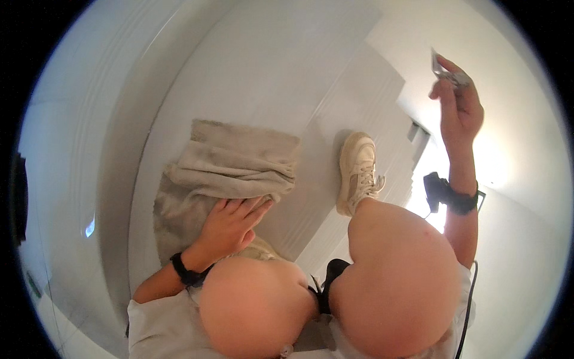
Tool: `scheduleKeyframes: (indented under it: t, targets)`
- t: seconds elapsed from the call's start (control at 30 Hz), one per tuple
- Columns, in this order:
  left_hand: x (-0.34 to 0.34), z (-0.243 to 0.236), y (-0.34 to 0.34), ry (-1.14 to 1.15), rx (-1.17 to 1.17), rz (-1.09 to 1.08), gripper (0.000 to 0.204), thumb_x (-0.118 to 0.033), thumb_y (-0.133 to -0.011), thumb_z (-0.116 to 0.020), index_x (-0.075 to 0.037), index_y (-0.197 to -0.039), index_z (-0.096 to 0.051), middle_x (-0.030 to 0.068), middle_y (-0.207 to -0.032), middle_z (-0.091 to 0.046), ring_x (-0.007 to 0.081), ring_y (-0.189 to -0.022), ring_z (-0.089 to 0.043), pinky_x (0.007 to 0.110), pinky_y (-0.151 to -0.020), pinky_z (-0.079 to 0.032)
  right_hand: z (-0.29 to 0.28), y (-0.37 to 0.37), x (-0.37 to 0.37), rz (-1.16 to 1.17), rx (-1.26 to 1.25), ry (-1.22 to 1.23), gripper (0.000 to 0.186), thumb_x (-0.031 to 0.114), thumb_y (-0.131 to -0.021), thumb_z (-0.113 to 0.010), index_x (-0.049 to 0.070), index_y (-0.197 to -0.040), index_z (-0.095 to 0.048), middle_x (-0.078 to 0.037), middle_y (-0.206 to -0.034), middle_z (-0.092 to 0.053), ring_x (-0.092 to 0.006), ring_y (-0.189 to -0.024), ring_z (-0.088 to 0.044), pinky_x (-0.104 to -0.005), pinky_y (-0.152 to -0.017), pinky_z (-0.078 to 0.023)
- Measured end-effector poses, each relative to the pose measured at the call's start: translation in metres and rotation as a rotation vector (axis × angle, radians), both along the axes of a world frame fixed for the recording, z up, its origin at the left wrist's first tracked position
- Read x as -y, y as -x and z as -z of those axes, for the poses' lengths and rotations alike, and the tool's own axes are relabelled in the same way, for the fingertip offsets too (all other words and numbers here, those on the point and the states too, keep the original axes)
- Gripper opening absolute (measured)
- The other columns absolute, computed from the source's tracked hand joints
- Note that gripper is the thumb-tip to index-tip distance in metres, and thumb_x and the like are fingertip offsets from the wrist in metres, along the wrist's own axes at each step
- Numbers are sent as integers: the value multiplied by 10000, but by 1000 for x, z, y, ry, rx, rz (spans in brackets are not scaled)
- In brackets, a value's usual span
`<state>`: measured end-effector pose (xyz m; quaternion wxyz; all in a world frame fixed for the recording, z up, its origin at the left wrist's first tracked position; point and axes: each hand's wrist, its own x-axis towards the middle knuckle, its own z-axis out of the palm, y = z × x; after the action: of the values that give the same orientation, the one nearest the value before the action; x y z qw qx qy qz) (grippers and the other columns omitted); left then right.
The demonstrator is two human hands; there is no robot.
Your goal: The person applies sealant to the joints of a white staircase using a small card to spread the material and a cloth to wipe away the excess.
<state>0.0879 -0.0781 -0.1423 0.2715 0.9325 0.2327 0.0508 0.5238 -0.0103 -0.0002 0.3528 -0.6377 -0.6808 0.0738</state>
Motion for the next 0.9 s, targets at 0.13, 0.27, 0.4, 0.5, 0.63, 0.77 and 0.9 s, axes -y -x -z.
scheduleKeyframes:
  t: [0.13,0.27,0.4,0.5,0.63,0.77,0.9]
  targets:
    - [2,-2,-2,-14,26,-10,794,-216,-738,-734,-132,-1475,-451,48,-1544,-400,266,-1408,-368,458,-1149,-281,-58,-38,46,115,286,-51,280,108,-1019,-553,17,-1269,-640,3,-795,-638,-31,-695,-561,-189,-638,-449]
    - [-1,-2,1,17,6,17,746,-190,-731,-723,-112,-1437,-497,67,-1523,-425,277,-1378,-394,463,-1132,-303,-77,-55,77,390,377,42,291,102,-994,-581,22,-1265,-653,13,-759,-629,-27,-693,-560,-194,-662,-452]
    - [1,-4,-2,14,-3,0,720,-163,-713,-712,-116,-1409,-535,63,-1487,-469,267,-1326,-439,459,-1104,-328,-64,-69,79,312,284,-18,303,168,-1009,-577,54,-1278,-658,29,-750,-609,-21,-688,-540,-190,-649,-439]
    - [4,-4,-3,33,-43,-33,730,-156,-700,-707,-140,-1411,-544,53,-1459,-495,262,-1300,-458,457,-1084,-342,-48,-76,64,336,397,126,299,222,-1014,-593,102,-1277,-669,27,-747,-609,-20,-682,-537,-188,-611,-426]
    - [4,-6,-6,5,-65,-51,724,-163,-700,-690,-181,-1412,-556,46,-1430,-515,250,-1280,-469,449,-1069,-353,-19,-93,23,195,386,167,290,220,-1006,-609,97,-1260,-675,22,-752,-622,-20,-671,-539,-193,-595,-428]
    - [11,1,1,-22,-142,-106,685,-208,-706,-660,-235,-1387,-591,63,-1394,-530,276,-1271,-472,471,-1066,-344,33,-97,-26,14,130,112,282,203,-984,-645,103,-1246,-673,20,-743,-632,-27,-643,-526,-201,-592,-437]
    - [19,10,16,-83,-137,-123,640,-217,-713,-634,-260,-1351,-629,84,-1374,-533,314,-1271,-466,492,-1059,-342,66,-88,-45,-57,127,315,309,237,-942,-692,195,-1246,-668,-28,-685,-604,-97,-566,-509,-245,-566,-453]
